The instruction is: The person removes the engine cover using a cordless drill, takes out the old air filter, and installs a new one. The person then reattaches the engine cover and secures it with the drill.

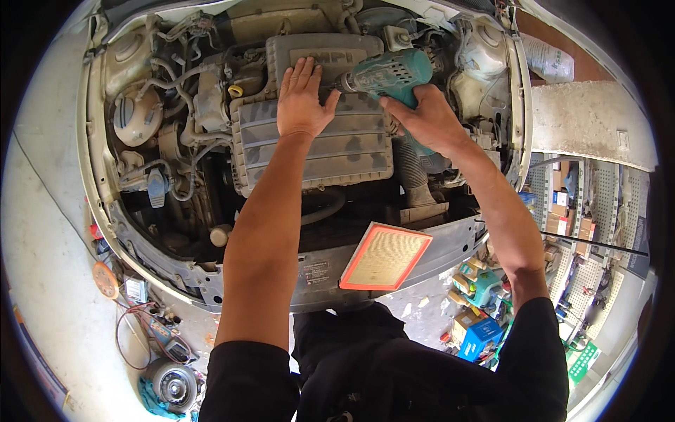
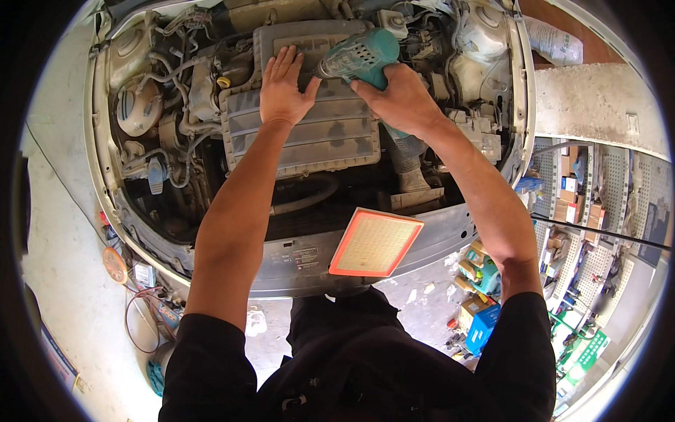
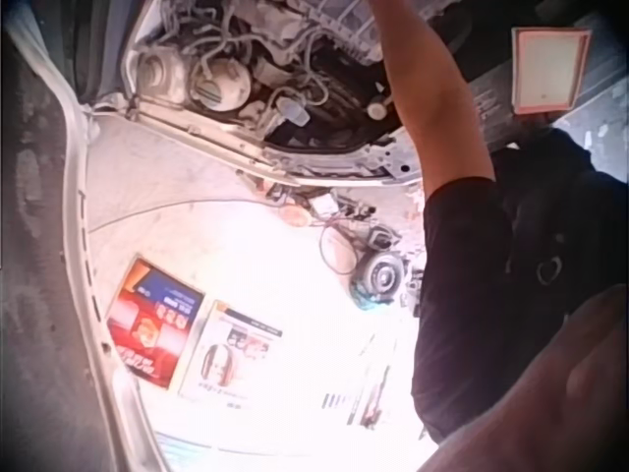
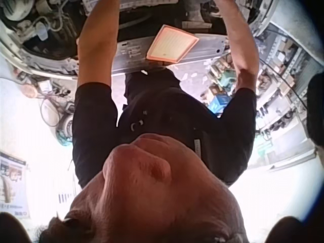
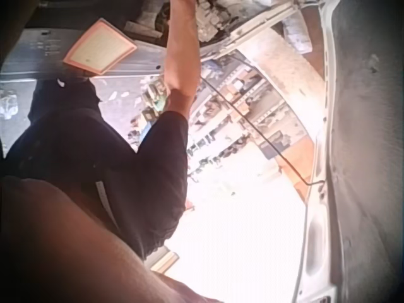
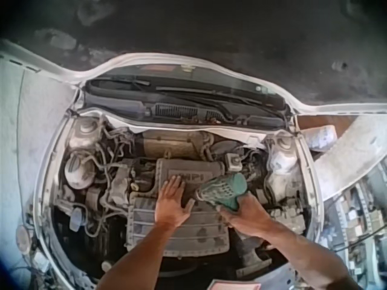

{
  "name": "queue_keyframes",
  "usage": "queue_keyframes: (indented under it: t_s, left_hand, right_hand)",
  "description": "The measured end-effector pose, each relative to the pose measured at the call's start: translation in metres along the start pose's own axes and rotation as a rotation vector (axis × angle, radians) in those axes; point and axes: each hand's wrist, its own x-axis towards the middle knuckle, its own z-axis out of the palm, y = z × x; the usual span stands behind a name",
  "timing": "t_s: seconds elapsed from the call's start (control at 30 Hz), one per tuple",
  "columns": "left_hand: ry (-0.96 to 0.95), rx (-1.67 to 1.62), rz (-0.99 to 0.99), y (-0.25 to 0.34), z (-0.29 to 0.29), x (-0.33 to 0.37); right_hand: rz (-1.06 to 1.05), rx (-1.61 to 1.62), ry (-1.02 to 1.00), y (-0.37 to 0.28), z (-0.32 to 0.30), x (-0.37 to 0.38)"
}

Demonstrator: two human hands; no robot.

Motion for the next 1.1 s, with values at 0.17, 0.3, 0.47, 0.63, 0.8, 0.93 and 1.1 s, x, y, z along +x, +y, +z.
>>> queue_keyframes:
  t_s: [0.17, 0.3, 0.47, 0.63, 0.8, 0.93, 1.1]
  left_hand:
    - [0.020, 0.012, 0.009, -0.002, 0.002, -0.002]
    - [0.016, 0.028, 0.018, 0.000, 0.002, -0.001]
    - [-0.030, 0.015, -0.009, 0.002, -0.004, -0.001]
    - [-0.081, 0.005, -0.026, 0.006, -0.007, 0.001]
    - [-0.046, 0.004, -0.018, 0.003, -0.004, 0.000]
    - [-0.028, 0.009, -0.017, 0.003, -0.003, 0.000]
    - [-0.045, 0.046, -0.016, 0.003, -0.002, 0.000]
  right_hand:
    - [-0.078, -0.128, -0.054, -0.006, -0.004, 0.011]
    - [-0.085, -0.205, -0.180, -0.029, -0.013, 0.030]
    - [-0.021, -0.313, -0.329, -0.063, -0.022, 0.046]
    - [-0.002, -0.424, -0.283, -0.055, -0.014, 0.050]
    - [-0.021, -0.507, -0.314, -0.058, -0.008, 0.054]
    - [-0.004, -0.516, -0.302, -0.056, -0.005, 0.056]
    - [-0.053, -0.558, -0.292, -0.044, -0.004, 0.061]
